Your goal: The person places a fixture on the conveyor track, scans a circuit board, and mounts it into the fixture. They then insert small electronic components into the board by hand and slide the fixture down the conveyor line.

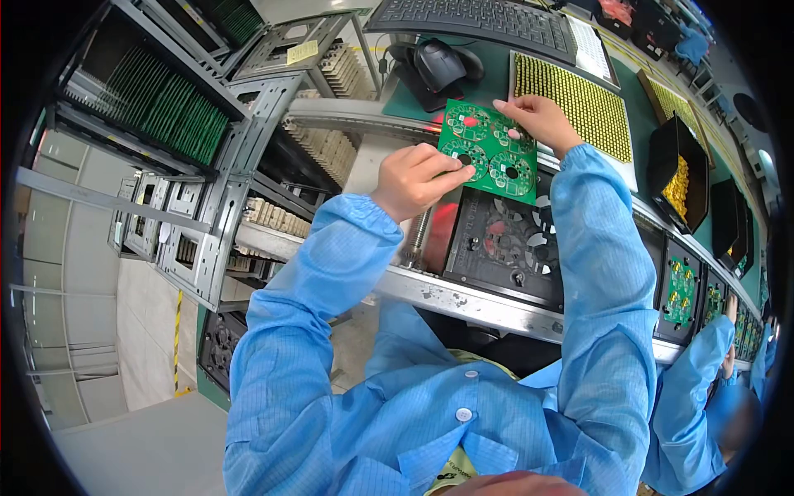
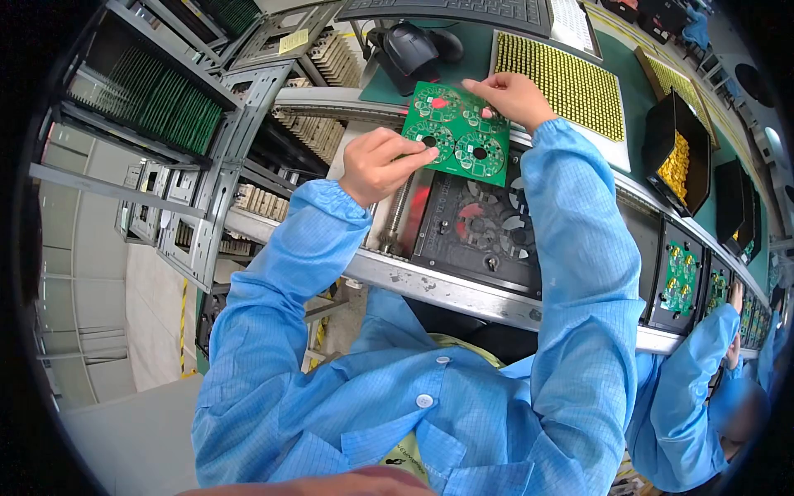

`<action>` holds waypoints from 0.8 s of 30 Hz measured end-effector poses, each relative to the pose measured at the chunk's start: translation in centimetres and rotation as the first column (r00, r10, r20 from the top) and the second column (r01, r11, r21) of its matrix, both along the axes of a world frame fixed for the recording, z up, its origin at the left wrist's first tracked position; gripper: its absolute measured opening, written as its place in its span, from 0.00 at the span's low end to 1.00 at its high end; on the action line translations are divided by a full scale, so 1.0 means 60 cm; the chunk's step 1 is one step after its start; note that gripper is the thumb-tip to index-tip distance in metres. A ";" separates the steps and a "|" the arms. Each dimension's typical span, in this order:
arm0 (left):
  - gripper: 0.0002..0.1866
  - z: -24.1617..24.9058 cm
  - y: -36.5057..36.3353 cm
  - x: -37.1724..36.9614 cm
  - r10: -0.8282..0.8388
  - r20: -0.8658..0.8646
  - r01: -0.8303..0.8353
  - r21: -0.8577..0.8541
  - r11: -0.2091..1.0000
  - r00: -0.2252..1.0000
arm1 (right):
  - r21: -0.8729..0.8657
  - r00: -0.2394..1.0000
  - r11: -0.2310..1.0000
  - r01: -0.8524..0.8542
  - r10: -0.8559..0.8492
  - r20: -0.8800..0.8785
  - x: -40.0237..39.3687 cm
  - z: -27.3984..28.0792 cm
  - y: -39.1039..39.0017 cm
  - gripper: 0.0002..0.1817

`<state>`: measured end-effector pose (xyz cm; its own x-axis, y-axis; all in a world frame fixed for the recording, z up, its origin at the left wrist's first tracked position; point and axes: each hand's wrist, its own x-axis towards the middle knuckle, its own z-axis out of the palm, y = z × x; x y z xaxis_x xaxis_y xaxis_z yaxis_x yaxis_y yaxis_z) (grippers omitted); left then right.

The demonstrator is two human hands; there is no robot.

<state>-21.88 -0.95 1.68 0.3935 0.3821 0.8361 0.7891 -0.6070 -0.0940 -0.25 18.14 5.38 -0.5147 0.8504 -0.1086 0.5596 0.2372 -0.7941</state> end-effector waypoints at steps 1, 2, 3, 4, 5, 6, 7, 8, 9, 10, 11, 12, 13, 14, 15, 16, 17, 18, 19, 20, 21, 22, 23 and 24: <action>0.18 -0.001 0.000 0.002 -0.011 -0.021 0.012 0.008 1.000 1.000 | 0.089 0.999 0.996 0.010 -0.015 0.048 -0.002 0.006 -0.006 0.40; 0.18 -0.002 0.000 0.005 -0.024 -0.041 0.025 0.015 1.000 0.999 | 0.088 0.994 0.996 -0.032 0.022 0.103 -0.003 0.013 -0.012 0.48; 0.18 -0.003 -0.001 0.008 -0.037 -0.052 0.038 0.009 0.999 0.998 | 0.082 0.988 0.995 -0.056 0.044 0.145 -0.009 0.021 -0.025 0.49; 0.18 -0.003 -0.003 0.009 -0.050 -0.063 0.050 0.003 0.999 0.997 | 0.074 0.980 0.994 -0.081 0.066 0.186 -0.016 0.028 -0.038 0.49; 0.18 -0.003 -0.004 0.010 -0.062 -0.074 0.062 -0.003 0.998 0.995 | 0.066 0.970 0.992 -0.106 0.088 0.226 -0.018 0.030 -0.045 0.49; 0.18 -0.002 -0.003 0.010 -0.024 -0.066 0.024 -0.010 1.000 0.998 | 0.301 0.952 0.948 -0.103 0.006 0.305 -0.021 0.001 -0.037 0.49; 0.17 -0.001 -0.002 0.008 0.016 -0.058 -0.017 -0.018 1.000 0.998 | 0.251 0.968 0.964 -0.093 0.028 0.250 -0.015 -0.002 -0.030 0.48; 0.17 0.000 -0.001 0.004 0.059 -0.050 -0.060 -0.026 0.998 0.997 | 0.200 0.980 0.976 -0.088 0.049 0.194 -0.007 -0.004 -0.023 0.47; 0.16 -0.002 0.003 0.001 0.151 0.027 -0.148 -0.088 0.985 0.988 | 0.148 0.988 0.985 -0.089 0.068 0.136 -0.003 -0.001 -0.021 0.46; 0.15 -0.007 0.011 -0.004 0.245 0.098 -0.228 -0.154 0.961 0.965 | -0.040 0.999 0.998 -0.038 0.038 0.003 0.002 0.002 -0.020 0.37; 0.14 -0.009 0.018 -0.007 0.337 0.164 -0.298 -0.225 0.928 0.927 | -0.232 0.993 0.973 -0.010 -0.019 -0.120 0.009 0.006 -0.019 0.28; 0.12 -0.007 0.024 -0.012 0.323 0.183 -0.282 -0.217 0.934 0.929 | -0.277 0.984 0.961 0.026 -0.073 -0.160 0.013 0.005 -0.014 0.24; 0.11 -0.008 0.028 -0.011 0.309 0.178 -0.273 -0.198 0.941 0.934 | -0.321 0.972 0.945 0.062 -0.131 -0.197 0.017 0.002 -0.008 0.20; 0.11 -0.011 0.033 -0.010 0.292 0.173 -0.262 -0.176 0.949 0.941 | -0.332 0.964 0.938 0.095 -0.169 -0.204 0.015 -0.007 0.001 0.20; 0.10 -0.014 0.039 -0.008 0.276 0.168 -0.251 -0.154 0.956 0.946 | -0.343 0.955 0.931 0.127 -0.208 -0.211 0.009 -0.012 0.007 0.19; 0.09 -0.017 0.046 -0.007 0.294 0.171 -0.268 -0.162 0.950 0.940 | -0.354 0.945 0.922 0.157 -0.245 -0.217 0.006 -0.014 0.014 0.19; 0.09 -0.020 0.052 -0.006 0.314 0.173 -0.286 -0.170 0.943 0.933 | -0.345 0.950 0.924 0.166 -0.244 -0.196 0.005 -0.013 0.022 0.23; 0.08 -0.023 0.060 -0.007 0.334 0.174 -0.304 -0.178 0.936 0.926 | -0.336 0.954 0.926 0.174 -0.243 -0.176 -0.003 -0.002 0.023 0.27; 0.08 -0.026 0.068 -0.010 0.348 0.187 -0.315 -0.182 0.931 0.919 | -0.328 0.958 0.927 0.181 -0.242 -0.156 -0.010 0.007 0.023 0.32; 0.08 -0.029 0.077 -0.013 0.361 0.199 -0.327 -0.186 0.926 0.911 | -0.307 0.969 0.936 0.173 -0.217 -0.116 -0.014 -0.006 0.052 0.30; 0.08 -0.031 0.084 -0.016 0.374 0.210 -0.338 -0.189 0.922 0.903 | -0.307 0.969 0.936 0.174 -0.218 -0.115 -0.023 -0.018 0.073 0.29; 0.08 -0.033 0.089 -0.019 0.385 0.219 -0.346 -0.198 0.917 0.897 | -0.306 0.969 0.936 0.176 -0.219 -0.114 -0.033 -0.024 0.087 0.28; 0.07 -0.035 0.093 -0.021 0.396 0.226 -0.352 -0.208 0.912 0.890 | -0.307 0.969 0.935 0.177 -0.221 -0.114 -0.037 -0.029 0.100 0.28; 0.07 -0.034 0.096 -0.023 0.406 0.233 -0.358 -0.220 0.907 0.884 | -0.265 0.971 0.940 0.214 -0.235 -0.049 -0.045 -0.011 0.091 0.25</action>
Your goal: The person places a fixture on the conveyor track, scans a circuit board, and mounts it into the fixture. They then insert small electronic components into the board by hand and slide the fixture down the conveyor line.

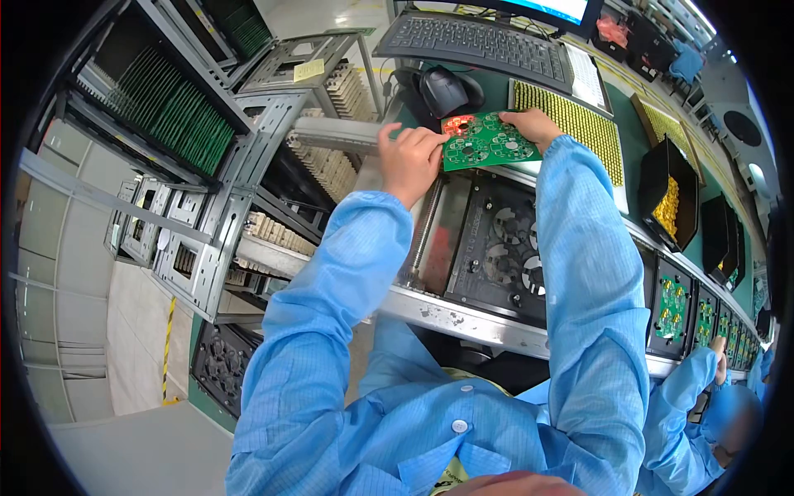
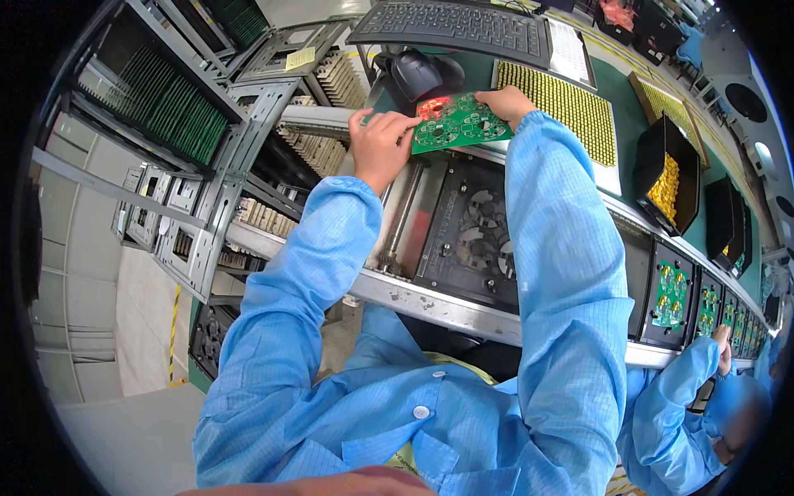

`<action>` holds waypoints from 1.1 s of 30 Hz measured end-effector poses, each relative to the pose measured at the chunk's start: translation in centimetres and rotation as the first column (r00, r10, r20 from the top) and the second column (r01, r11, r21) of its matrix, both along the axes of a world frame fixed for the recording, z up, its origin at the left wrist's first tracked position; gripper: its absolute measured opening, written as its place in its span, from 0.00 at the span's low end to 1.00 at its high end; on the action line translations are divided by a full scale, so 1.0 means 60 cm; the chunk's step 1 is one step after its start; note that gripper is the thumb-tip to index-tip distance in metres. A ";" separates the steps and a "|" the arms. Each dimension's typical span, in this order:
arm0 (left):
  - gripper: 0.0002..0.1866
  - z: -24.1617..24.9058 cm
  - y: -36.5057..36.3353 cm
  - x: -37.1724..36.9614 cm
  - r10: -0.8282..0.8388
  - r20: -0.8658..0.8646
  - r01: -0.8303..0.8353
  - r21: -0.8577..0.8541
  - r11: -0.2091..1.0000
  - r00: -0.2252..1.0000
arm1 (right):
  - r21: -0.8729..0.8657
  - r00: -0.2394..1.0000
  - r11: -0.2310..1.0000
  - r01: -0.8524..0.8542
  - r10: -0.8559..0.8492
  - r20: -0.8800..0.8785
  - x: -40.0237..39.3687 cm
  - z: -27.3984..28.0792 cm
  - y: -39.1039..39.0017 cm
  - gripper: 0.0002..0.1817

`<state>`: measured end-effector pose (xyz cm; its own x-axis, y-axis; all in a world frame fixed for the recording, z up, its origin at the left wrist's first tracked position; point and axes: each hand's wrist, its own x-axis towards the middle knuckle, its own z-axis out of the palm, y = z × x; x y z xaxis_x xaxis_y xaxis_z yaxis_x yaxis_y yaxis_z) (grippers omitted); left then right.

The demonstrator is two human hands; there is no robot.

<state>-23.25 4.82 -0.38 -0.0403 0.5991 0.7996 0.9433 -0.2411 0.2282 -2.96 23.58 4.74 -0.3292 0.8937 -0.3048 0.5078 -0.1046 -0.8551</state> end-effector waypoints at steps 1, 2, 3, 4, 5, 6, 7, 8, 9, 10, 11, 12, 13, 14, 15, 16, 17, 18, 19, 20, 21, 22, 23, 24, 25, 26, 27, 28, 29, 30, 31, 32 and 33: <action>0.08 0.000 0.004 -0.002 0.007 0.002 -0.007 0.002 1.000 1.000 | -0.003 1.000 1.000 -0.004 0.004 0.009 -0.004 0.004 0.003 0.25; 0.08 -0.003 0.006 -0.004 0.015 0.005 -0.015 0.000 1.000 1.000 | -0.011 1.000 1.000 -0.009 0.009 0.017 -0.009 0.007 0.005 0.25; 0.08 -0.001 0.007 -0.005 0.023 0.006 -0.023 -0.003 1.000 1.000 | -0.019 1.000 1.000 -0.013 0.014 0.025 -0.013 0.006 0.008 0.25; 0.08 -0.001 0.007 -0.006 0.026 0.010 -0.026 -0.005 1.000 1.000 | -0.006 0.999 1.000 -0.022 0.022 0.038 -0.014 0.004 0.011 0.23; 0.08 -0.002 0.007 -0.006 0.029 0.015 -0.029 -0.009 1.000 0.999 | -0.023 1.000 1.000 -0.017 0.017 0.015 -0.016 0.002 0.014 0.23; 0.08 -0.002 0.007 -0.007 0.032 0.022 -0.032 -0.012 0.999 0.999 | -0.040 1.000 0.999 -0.012 0.012 -0.007 -0.018 0.003 0.014 0.22; 0.08 -0.003 0.006 -0.007 0.033 0.024 -0.033 -0.012 0.999 0.999 | -0.056 1.000 0.998 -0.006 0.005 -0.027 -0.017 0.003 0.012 0.22; 0.08 -0.004 0.007 -0.008 0.033 0.026 -0.033 -0.010 0.999 0.999 | -0.022 1.000 1.000 0.002 -0.002 0.011 -0.018 0.005 0.012 0.22; 0.08 -0.004 0.008 -0.008 0.033 0.028 -0.033 -0.007 0.999 0.999 | -0.017 1.000 1.000 0.006 -0.006 0.004 -0.018 0.006 0.010 0.21; 0.09 -0.004 0.009 -0.008 0.032 0.025 -0.032 -0.010 0.999 0.999 | -0.012 1.000 1.000 0.009 -0.009 -0.003 -0.019 0.007 0.009 0.21; 0.10 -0.004 0.008 -0.009 0.032 0.021 -0.031 -0.014 0.999 0.999 | -0.008 1.000 1.000 0.012 -0.012 -0.011 -0.020 0.007 0.007 0.20; 0.11 -0.002 0.006 -0.009 0.031 0.016 -0.031 -0.018 0.999 0.999 | 0.004 0.999 1.000 0.017 -0.016 -0.030 -0.019 0.007 0.005 0.19; 0.12 -0.001 0.005 -0.008 0.023 0.047 -0.021 -0.028 0.999 0.999 | -0.011 0.997 0.999 0.043 -0.043 -0.056 -0.018 0.005 0.002 0.18; 0.12 0.000 0.004 -0.006 0.016 0.080 -0.013 -0.038 0.999 0.997 | -0.027 0.994 0.997 0.066 -0.068 -0.080 -0.016 0.004 -0.001 0.17; 0.13 0.000 0.002 -0.004 0.012 0.114 -0.006 -0.046 0.999 0.993 | -0.041 0.990 0.995 0.089 -0.092 -0.103 -0.015 0.003 -0.004 0.15; 0.13 -0.001 0.002 -0.005 0.012 0.102 -0.007 -0.055 0.998 0.995 | -0.040 0.984 0.992 0.119 -0.124 -0.128 -0.013 0.002 -0.008 0.13; 0.14 -0.002 0.001 -0.005 0.013 0.090 -0.007 -0.065 0.998 0.996 | -0.042 0.976 0.987 0.157 -0.162 -0.146 -0.012 0.002 -0.012 0.14; 0.14 -0.003 0.000 -0.005 0.014 0.078 -0.008 -0.074 0.997 0.997 | -0.045 0.966 0.980 0.195 -0.200 -0.163 -0.013 0.007 -0.023 0.14; 0.13 -0.002 -0.001 -0.004 0.034 0.035 -0.031 -0.080 0.996 0.999 | -0.049 0.954 0.971 0.233 -0.239 -0.181 -0.014 0.015 -0.038 0.15; 0.13 -0.001 -0.001 -0.003 0.053 -0.009 -0.054 -0.086 0.995 0.999 | -0.030 0.942 0.970 0.241 -0.241 -0.234 -0.016 0.021 -0.055 0.18; 0.12 0.000 -0.002 -0.002 0.071 -0.052 -0.076 -0.093 0.993 0.996 | 0.028 0.945 0.966 0.257 -0.245 -0.215 -0.020 0.010 -0.049 0.19; 0.11 -0.002 -0.002 -0.002 0.068 -0.055 -0.072 -0.083 0.994 0.996 | 0.086 0.948 0.959 0.272 -0.251 -0.197 -0.027 -0.008 -0.040 0.21; 0.11 -0.005 -0.002 -0.002 0.065 -0.058 -0.069 -0.075 0.995 0.996 | 0.142 0.949 0.948 0.285 -0.258 -0.180 -0.030 -0.024 -0.029 0.22; 0.10 -0.007 -0.001 -0.002 0.062 -0.062 -0.066 -0.066 0.996 0.996 | 0.201 0.965 0.944 0.261 -0.249 -0.083 -0.035 -0.019 -0.033 0.28; 0.10 -0.009 -0.002 -0.003 0.056 -0.053 -0.058 -0.048 0.997 0.997 | 0.193 0.960 0.941 0.279 -0.268 -0.082 -0.041 -0.015 -0.040 0.29; 0.09 -0.009 -0.001 -0.005 0.050 -0.045 -0.051 -0.028 0.998 0.998 | 0.186 0.954 0.936 0.297 -0.287 -0.082 -0.048 -0.011 -0.046 0.30; 0.08 -0.010 0.000 -0.007 0.044 -0.037 -0.045 -0.006 0.999 0.998 | 0.181 0.949 0.931 0.316 -0.305 -0.083 -0.056 -0.004 -0.054 0.31; 0.08 -0.011 0.001 -0.008 0.039 -0.036 -0.039 0.001 0.999 0.999 | 0.205 0.937 0.914 0.350 -0.337 -0.094 -0.063 0.001 -0.063 0.33; 0.07 -0.014 0.002 -0.010 0.033 -0.033 -0.033 0.008 0.999 0.999 | 0.230 0.935 0.906 0.355 -0.344 -0.088 -0.066 0.005 -0.068 0.33; 0.07 -0.014 0.002 -0.012 0.027 -0.031 -0.027 0.015 1.000 0.999 | 0.255 0.933 0.898 0.360 -0.351 -0.082 -0.068 0.008 -0.069 0.33; 0.07 -0.014 0.003 -0.013 0.030 -0.037 -0.030 0.010 1.000 0.999 | 0.279 0.931 0.888 0.364 -0.358 -0.075 -0.069 0.009 -0.070 0.32; 0.07 -0.015 0.004 -0.014 0.032 -0.043 -0.032 0.004 0.999 0.999 | 0.290 0.932 0.887 0.360 -0.355 -0.073 -0.070 0.008 -0.067 0.32; 0.07 -0.017 0.004 -0.014 0.034 -0.047 -0.034 -0.003 0.999 0.998 | 0.300 0.933 0.885 0.356 -0.352 -0.069 -0.071 0.009 -0.065 0.33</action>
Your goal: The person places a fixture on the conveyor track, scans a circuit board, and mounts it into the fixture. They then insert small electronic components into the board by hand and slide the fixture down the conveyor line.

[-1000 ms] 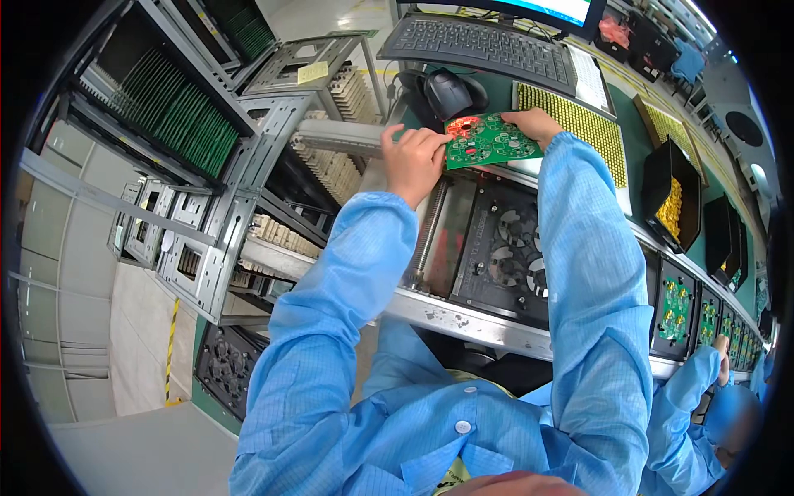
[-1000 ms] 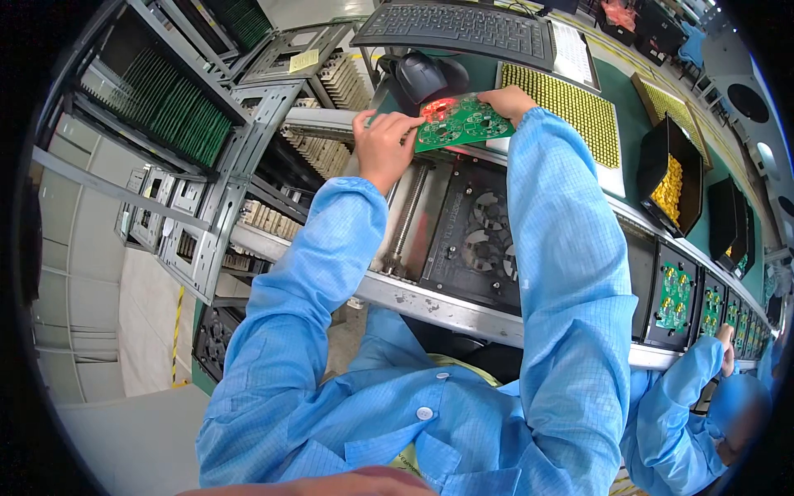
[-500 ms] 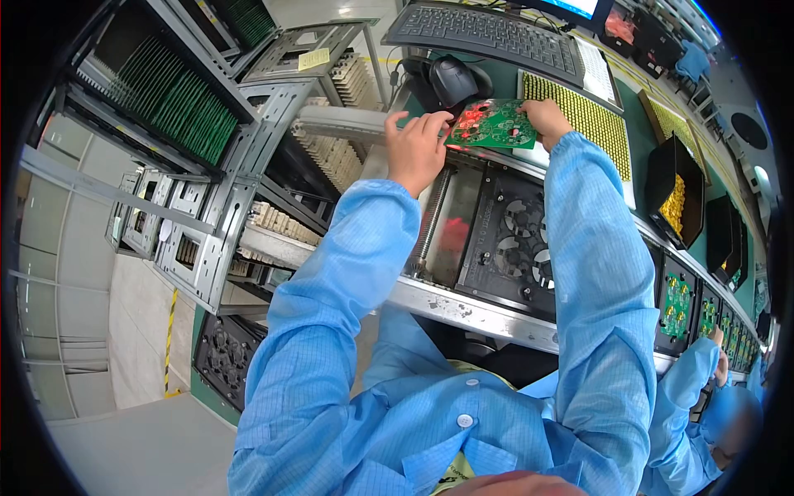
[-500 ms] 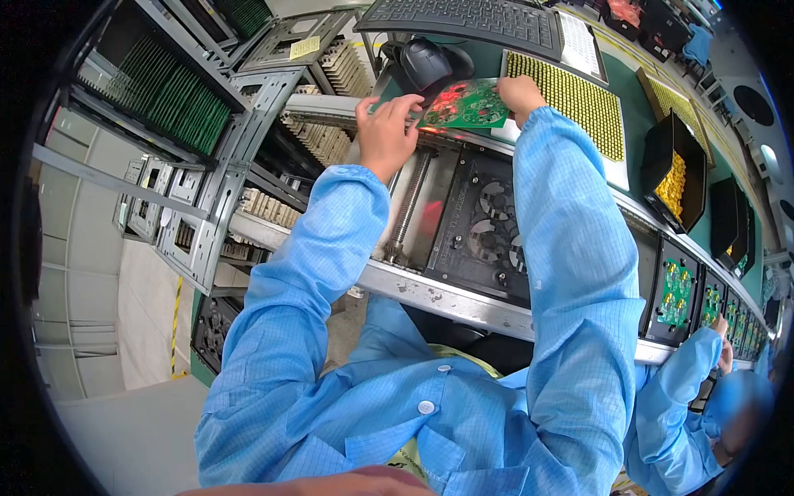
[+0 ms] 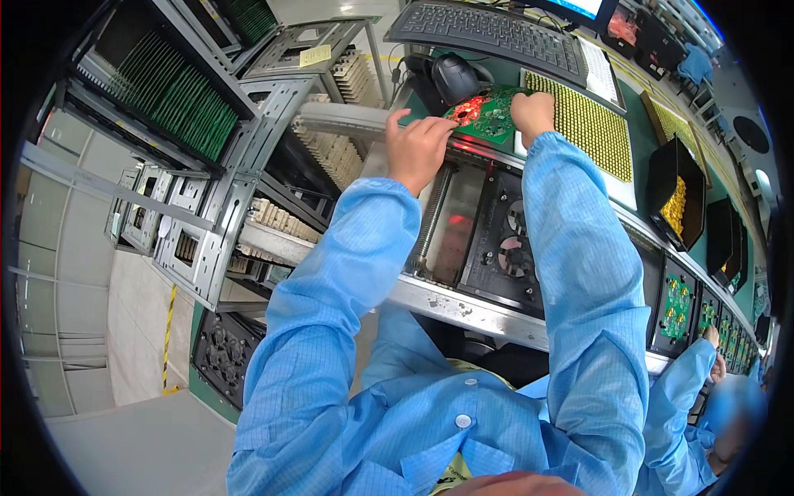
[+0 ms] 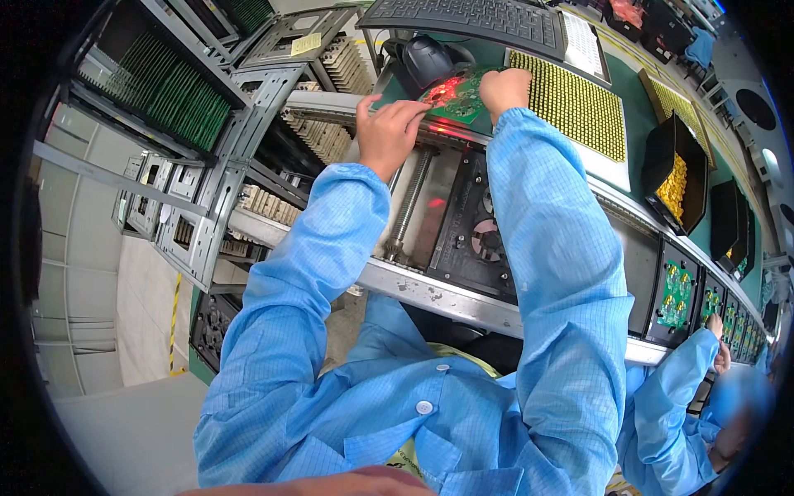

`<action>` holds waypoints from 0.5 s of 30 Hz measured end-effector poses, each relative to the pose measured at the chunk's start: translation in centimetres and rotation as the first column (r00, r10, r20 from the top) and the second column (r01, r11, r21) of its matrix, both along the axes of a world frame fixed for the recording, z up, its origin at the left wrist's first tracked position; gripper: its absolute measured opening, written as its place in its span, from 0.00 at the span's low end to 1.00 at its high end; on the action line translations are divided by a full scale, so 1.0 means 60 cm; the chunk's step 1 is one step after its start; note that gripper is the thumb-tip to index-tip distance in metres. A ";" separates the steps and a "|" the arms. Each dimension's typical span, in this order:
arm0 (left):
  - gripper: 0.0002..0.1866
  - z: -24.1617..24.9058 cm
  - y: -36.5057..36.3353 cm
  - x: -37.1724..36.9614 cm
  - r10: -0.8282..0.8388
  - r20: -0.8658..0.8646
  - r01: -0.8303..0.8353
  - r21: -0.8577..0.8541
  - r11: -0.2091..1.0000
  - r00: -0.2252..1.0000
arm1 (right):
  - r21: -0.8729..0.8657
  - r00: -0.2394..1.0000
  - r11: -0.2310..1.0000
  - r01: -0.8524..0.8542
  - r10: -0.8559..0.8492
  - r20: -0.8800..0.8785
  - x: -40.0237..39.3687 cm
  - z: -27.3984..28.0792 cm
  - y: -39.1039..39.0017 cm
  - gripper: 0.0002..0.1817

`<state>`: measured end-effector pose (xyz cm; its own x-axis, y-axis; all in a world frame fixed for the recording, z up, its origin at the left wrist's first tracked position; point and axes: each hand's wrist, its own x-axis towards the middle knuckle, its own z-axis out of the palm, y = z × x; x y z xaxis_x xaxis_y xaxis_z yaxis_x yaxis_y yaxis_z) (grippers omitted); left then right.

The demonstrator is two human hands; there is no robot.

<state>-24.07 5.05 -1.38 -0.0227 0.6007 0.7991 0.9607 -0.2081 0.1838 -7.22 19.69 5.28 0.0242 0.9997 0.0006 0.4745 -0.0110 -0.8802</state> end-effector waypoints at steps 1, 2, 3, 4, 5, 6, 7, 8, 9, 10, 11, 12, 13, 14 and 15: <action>0.07 -0.002 0.000 0.000 -0.003 -0.002 0.003 0.005 1.000 1.000 | 0.007 1.000 1.000 -0.002 0.002 0.007 0.000 -0.001 0.001 0.33; 0.08 -0.003 0.002 -0.001 -0.006 -0.004 0.006 0.011 1.000 1.000 | -0.007 1.000 1.000 -0.001 0.001 -0.008 0.002 -0.002 0.001 0.33; 0.08 -0.004 0.003 -0.001 -0.009 -0.006 0.009 0.017 1.000 1.000 | -0.021 1.000 1.000 -0.001 0.001 -0.023 0.001 0.008 -0.006 0.33; 0.08 -0.004 0.003 0.000 -0.010 -0.004 0.010 0.019 1.000 1.000 | -0.035 0.999 0.999 -0.002 0.001 -0.038 0.001 0.014 -0.010 0.33; 0.09 -0.005 0.003 0.001 -0.011 -0.003 0.011 0.022 1.000 1.000 | 0.009 1.000 1.000 0.020 -0.019 -0.012 -0.001 -0.003 0.006 0.33; 0.09 -0.004 0.003 0.001 -0.013 -0.002 0.013 0.024 1.000 1.000 | 0.013 0.999 0.999 0.033 -0.033 -0.020 -0.003 -0.006 0.010 0.32; 0.09 -0.002 0.003 0.002 -0.022 -0.003 0.022 0.033 0.999 1.000 | 0.018 0.998 0.999 0.047 -0.046 -0.029 -0.003 -0.008 0.013 0.32; 0.10 -0.001 0.002 0.002 -0.032 -0.004 0.032 0.040 0.999 0.999 | 0.022 0.997 0.998 0.062 -0.061 -0.039 -0.001 -0.012 0.016 0.31; 0.10 0.004 -0.001 0.004 -0.044 -0.004 0.044 0.045 0.998 0.999 | 0.053 0.999 0.998 0.034 -0.035 0.023 0.007 -0.009 0.014 0.31; 0.11 0.008 -0.003 0.003 -0.031 -0.005 0.031 0.043 0.999 1.000 | 0.080 0.996 0.997 0.006 -0.013 0.085 0.023 -0.006 0.013 0.30; 0.11 0.012 -0.006 0.001 -0.022 -0.005 0.022 0.035 0.999 1.000 | 0.100 0.989 0.995 -0.020 0.005 0.148 0.044 -0.007 0.008 0.30; 0.12 0.015 -0.013 0.001 -0.015 -0.001 0.015 0.022 1.000 1.000 | 0.139 0.996 0.990 -0.007 -0.005 0.087 0.068 -0.007 -0.006 0.32; 0.13 0.017 -0.016 -0.001 -0.005 0.004 0.005 0.040 0.999 1.000 | 0.232 0.998 0.973 -0.005 -0.009 0.057 0.101 -0.030 0.004 0.31; 0.12 0.018 -0.021 -0.001 -0.010 0.028 0.008 0.044 0.999 1.000 | 0.320 0.999 0.947 -0.004 -0.008 0.034 0.138 -0.054 0.012 0.29; 0.11 0.025 -0.024 0.000 -0.012 0.053 0.009 0.054 0.999 0.999 | 0.176 0.979 0.970 -0.166 0.184 -0.089 0.178 -0.031 -0.010 0.25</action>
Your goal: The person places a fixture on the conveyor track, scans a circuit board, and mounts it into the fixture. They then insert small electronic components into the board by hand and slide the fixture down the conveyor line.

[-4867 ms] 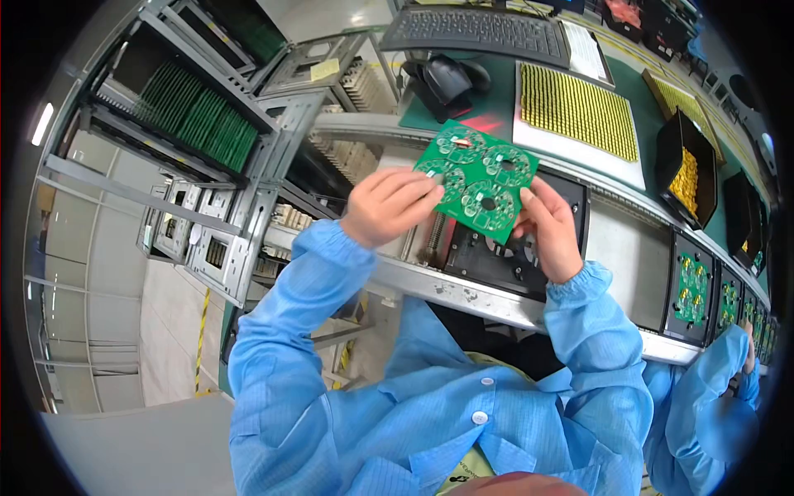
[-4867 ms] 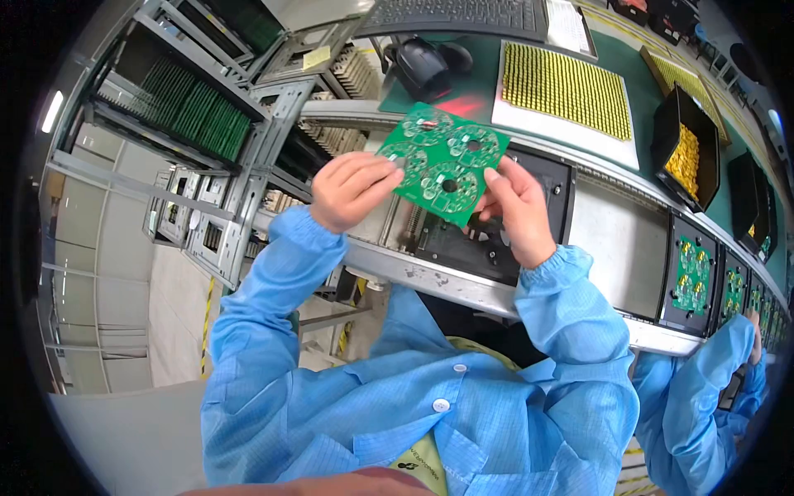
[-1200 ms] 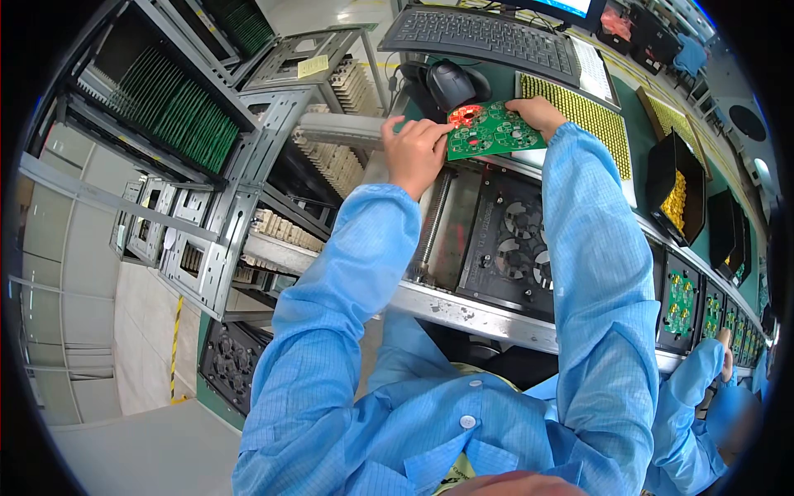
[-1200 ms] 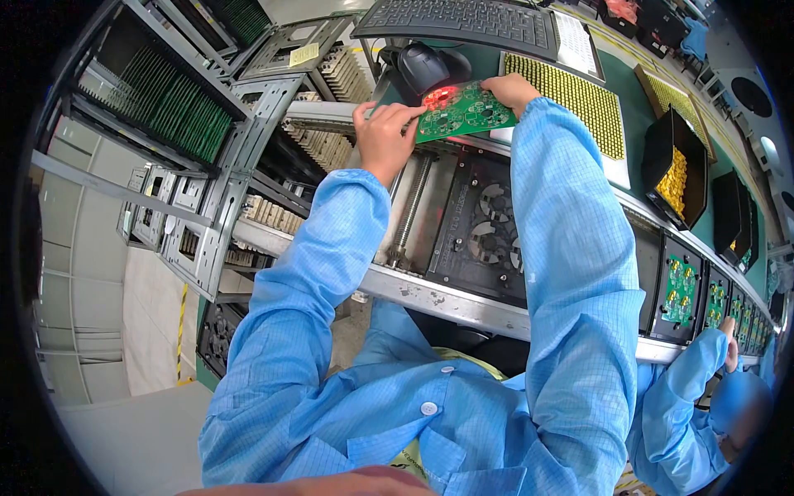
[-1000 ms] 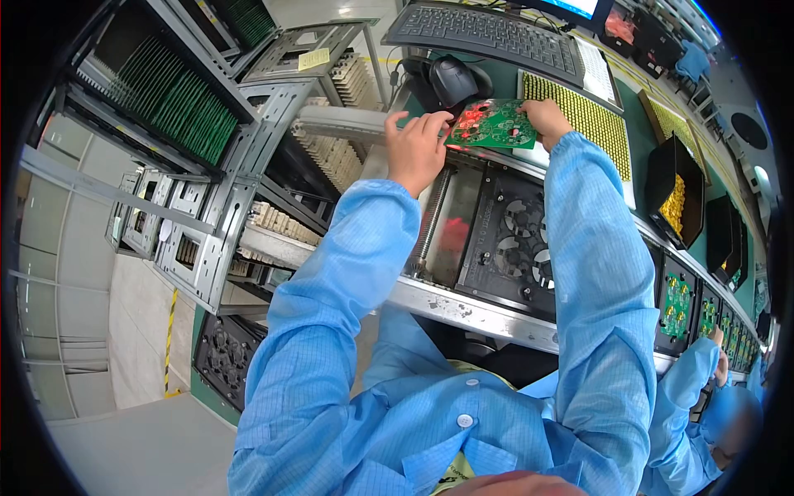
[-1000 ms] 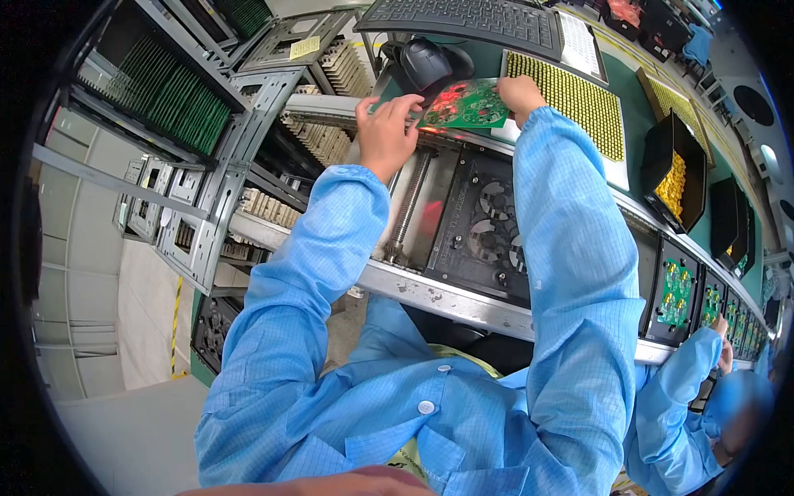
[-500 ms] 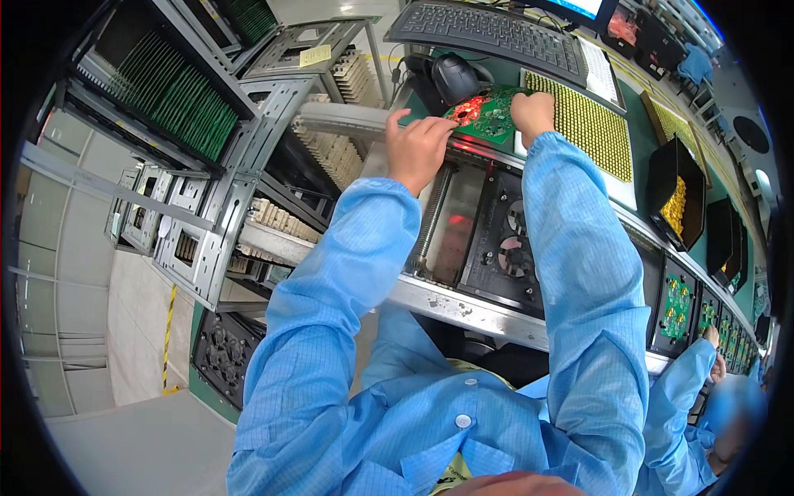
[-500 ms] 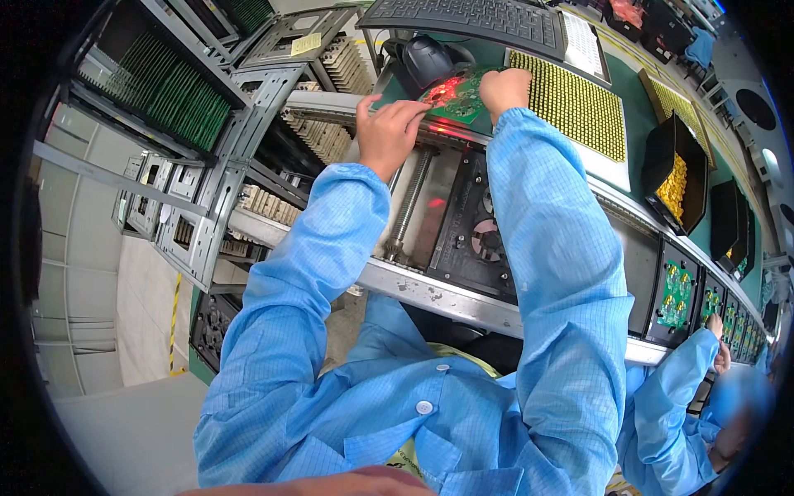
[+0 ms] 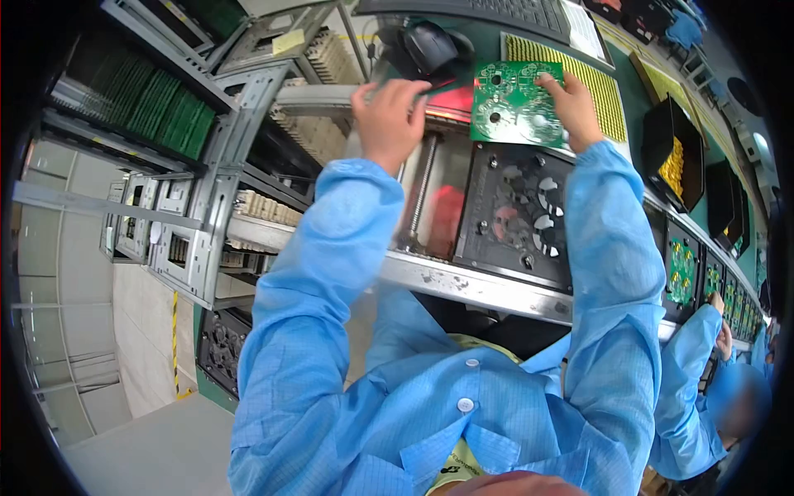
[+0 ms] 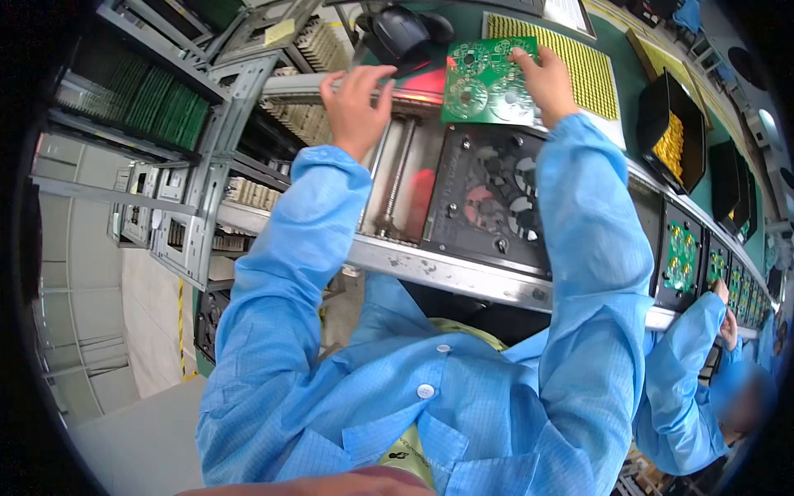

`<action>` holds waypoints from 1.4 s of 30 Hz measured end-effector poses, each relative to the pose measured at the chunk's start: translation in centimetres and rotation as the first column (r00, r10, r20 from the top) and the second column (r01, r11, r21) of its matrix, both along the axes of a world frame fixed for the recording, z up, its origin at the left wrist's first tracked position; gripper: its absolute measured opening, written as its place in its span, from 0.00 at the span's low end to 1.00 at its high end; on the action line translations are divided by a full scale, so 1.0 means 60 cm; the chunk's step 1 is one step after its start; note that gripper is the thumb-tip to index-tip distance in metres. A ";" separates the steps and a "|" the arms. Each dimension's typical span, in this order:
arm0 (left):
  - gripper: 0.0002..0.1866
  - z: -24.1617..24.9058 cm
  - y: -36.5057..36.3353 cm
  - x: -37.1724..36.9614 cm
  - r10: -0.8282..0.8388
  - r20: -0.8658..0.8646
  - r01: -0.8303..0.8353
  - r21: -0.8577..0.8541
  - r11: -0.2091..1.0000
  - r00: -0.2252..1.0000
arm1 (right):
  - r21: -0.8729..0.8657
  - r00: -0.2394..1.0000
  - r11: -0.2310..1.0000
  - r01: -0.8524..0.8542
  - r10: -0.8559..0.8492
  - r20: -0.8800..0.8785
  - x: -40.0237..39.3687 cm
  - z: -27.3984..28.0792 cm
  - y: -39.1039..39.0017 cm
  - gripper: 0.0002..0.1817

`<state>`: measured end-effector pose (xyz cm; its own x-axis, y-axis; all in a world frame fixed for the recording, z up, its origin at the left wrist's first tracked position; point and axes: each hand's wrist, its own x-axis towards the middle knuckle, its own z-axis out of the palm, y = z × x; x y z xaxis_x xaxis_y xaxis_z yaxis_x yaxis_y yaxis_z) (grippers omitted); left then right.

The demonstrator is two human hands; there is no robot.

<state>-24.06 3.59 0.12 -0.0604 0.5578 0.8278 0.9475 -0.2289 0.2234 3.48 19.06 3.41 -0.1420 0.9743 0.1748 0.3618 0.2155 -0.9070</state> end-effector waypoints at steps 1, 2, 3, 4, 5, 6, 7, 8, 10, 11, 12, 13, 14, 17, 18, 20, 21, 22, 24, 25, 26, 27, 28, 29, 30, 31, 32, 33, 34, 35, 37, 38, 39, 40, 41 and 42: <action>0.11 0.004 -0.001 0.003 -0.002 0.027 0.001 0.011 1.000 1.000 | -0.146 0.975 0.969 -0.199 0.181 -0.127 0.040 0.038 -0.031 0.21; 0.10 0.001 0.000 0.008 -0.013 0.048 0.013 0.004 1.000 0.999 | -0.200 0.959 0.944 -0.261 0.230 -0.164 0.071 0.044 -0.043 0.15; 0.10 -0.001 0.003 0.012 -0.023 0.066 0.023 0.000 1.000 0.998 | -0.245 0.938 0.917 -0.317 0.264 -0.223 0.099 0.037 -0.046 0.14; 0.10 -0.004 0.005 0.018 -0.032 0.082 0.032 -0.004 0.999 0.996 | -0.257 0.933 0.899 -0.355 0.323 -0.161 0.122 0.030 -0.049 0.14; 0.11 -0.008 0.003 0.027 -0.045 0.067 0.047 -0.020 0.999 0.997 | -0.276 0.920 0.878 -0.392 0.379 -0.103 0.143 0.020 -0.055 0.15; 0.11 -0.009 0.004 0.035 -0.059 0.048 0.061 -0.030 0.998 0.997 | -0.225 0.866 0.855 -0.467 0.494 0.083 0.149 0.020 -0.066 0.17; 0.11 -0.010 0.007 0.041 -0.072 0.025 0.072 -0.037 0.997 0.997 | -0.269 0.765 0.768 -0.581 0.628 0.142 0.153 0.009 -0.064 0.21; 0.11 -0.015 0.010 0.044 -0.088 -0.032 0.087 -0.004 0.996 0.996 | -0.266 0.720 0.737 -0.621 0.671 0.177 0.149 -0.002 -0.073 0.22; 0.11 -0.021 0.004 0.055 -0.112 -0.038 0.110 -0.052 0.993 0.993 | -0.138 0.673 0.790 -0.597 0.587 0.451 0.113 -0.008 -0.104 0.24; 0.11 -0.023 0.000 0.059 -0.124 -0.043 0.120 -0.076 0.990 0.991 | -0.085 0.712 0.802 -0.591 0.568 0.413 0.097 -0.013 -0.116 0.23; 0.13 -0.024 -0.003 0.063 -0.126 -0.016 0.124 -0.111 0.986 0.992 | -0.028 0.730 0.817 -0.576 0.529 0.433 0.088 -0.013 -0.125 0.22; 0.15 -0.025 -0.007 0.071 -0.126 0.011 0.126 -0.146 0.981 0.992 | 0.030 0.747 0.828 -0.560 0.489 0.450 0.083 -0.013 -0.131 0.22; 0.17 -0.027 -0.012 0.081 -0.124 0.039 0.129 -0.181 0.975 0.992 | 0.122 0.770 0.824 -0.553 0.450 0.452 0.082 -0.019 -0.136 0.21; 0.30 -0.035 -0.028 0.128 -0.152 0.353 0.268 -0.308 0.913 0.923 | 0.299 0.818 0.803 -0.516 0.358 0.450 0.088 -0.044 -0.152 0.20; 0.43 -0.036 -0.034 0.139 -0.158 0.295 0.271 -0.393 0.879 0.942 | 0.296 0.818 0.807 -0.512 0.352 0.455 0.091 -0.049 -0.160 0.20; 0.46 -0.031 -0.044 0.164 -0.198 0.215 0.278 -0.455 0.846 0.956 | 0.335 0.846 0.809 -0.483 0.332 0.417 0.095 -0.066 -0.176 0.19; 0.48 -0.028 -0.046 0.173 -0.219 0.176 0.278 -0.483 0.830 0.960 | 0.420 0.850 0.775 -0.472 0.273 0.451 0.097 -0.064 -0.178 0.18; 0.49 -0.029 -0.046 0.175 -0.244 0.197 0.313 -0.547 0.776 0.949 | 0.501 0.852 0.731 -0.464 0.212 0.480 0.098 -0.058 -0.179 0.18; 0.48 -0.041 -0.046 0.177 -0.235 0.200 0.307 -0.560 0.770 0.951 | 0.641 0.843 0.624 -0.448 0.055 0.535 0.105 -0.040 -0.175 0.14; 0.47 -0.044 -0.045 0.177 -0.230 0.199 0.303 -0.566 0.767 0.953 | 0.568 0.847 0.704 -0.425 0.089 0.524 0.113 -0.035 -0.177 0.14; 0.47 -0.047 -0.047 0.177 -0.226 0.187 0.293 -0.573 0.765 0.956 | 0.487 0.852 0.775 -0.402 0.122 0.509 0.124 -0.032 -0.185 0.13; 0.46 -0.047 -0.049 0.176 -0.222 0.176 0.283 -0.578 0.765 0.959 | 0.400 0.857 0.835 -0.378 0.152 0.493 0.133 -0.026 -0.196 0.13; 0.45 -0.047 -0.051 0.178 -0.216 0.166 0.272 -0.582 0.766 0.962 | 0.424 0.879 0.820 -0.384 0.184 0.441 0.138 -0.018 -0.219 0.12; 0.45 -0.047 -0.051 0.179 -0.206 0.167 0.265 -0.584 0.767 0.964 | 0.360 0.844 0.824 -0.437 0.237 0.482 0.148 -0.014 -0.240 0.19; 0.44 -0.046 -0.052 0.181 -0.195 0.168 0.257 -0.587 0.768 0.966 | 0.361 0.823 0.808 -0.466 0.247 0.512 0.151 -0.015 -0.264 0.24; 0.43 -0.046 -0.052 0.182 -0.184 0.167 0.248 -0.592 0.767 0.969 | 0.360 0.802 0.792 -0.494 0.255 0.540 0.153 -0.020 -0.286 0.29; 0.43 -0.045 -0.050 0.183 -0.174 0.172 0.243 -0.596 0.765 0.970 | 0.292 0.724 0.774 -0.562 0.290 0.626 0.162 -0.028 -0.299 0.38; 0.43 -0.044 -0.049 0.184 -0.165 0.177 0.239 -0.602 0.762 0.970 | 0.291 0.700 0.768 -0.571 0.270 0.661 0.162 -0.034 -0.299 0.39; 0.42 -0.045 -0.048 0.185 -0.159 0.181 0.237 -0.609 0.757 0.971 | 0.290 0.677 0.764 -0.576 0.247 0.694 0.163 -0.041 -0.300 0.39; 0.42 -0.048 -0.046 0.187 -0.154 0.195 0.243 -0.615 0.750 0.969 | 0.289 0.652 0.762 -0.580 0.222 0.725 0.165 -0.045 -0.301 0.40; 0.41 -0.052 -0.039 0.189 -0.141 0.222 0.252 -0.623 0.741 0.965 | 0.246 0.631 0.785 -0.568 0.224 0.743 0.170 -0.045 -0.290 0.40; 0.41 -0.054 -0.038 0.190 -0.145 0.216 0.250 -0.616 0.747 0.965 | 0.238 0.631 0.791 -0.564 0.227 0.741 0.170 -0.047 -0.285 0.40; 0.40 -0.054 -0.038 0.189 -0.151 0.234 0.267 -0.617 0.741 0.960 | 0.229 0.631 0.796 -0.560 0.231 0.740 0.171 -0.048 -0.283 0.40; 0.39 -0.053 -0.037 0.186 -0.155 0.251 0.282 -0.618 0.734 0.955 | 0.248 0.631 0.792 -0.557 0.210 0.746 0.171 -0.047 -0.284 0.42; 0.39 -0.052 -0.035 0.182 -0.160 0.268 0.297 -0.619 0.727 0.950 | 0.237 0.660 0.816 -0.527 0.217 0.719 0.173 -0.045 -0.284 0.42; 0.38 -0.057 -0.030 0.174 -0.181 0.294 0.329 -0.603 0.727 0.938 | 0.224 0.688 0.839 -0.496 0.222 0.691 0.175 -0.043 -0.284 0.43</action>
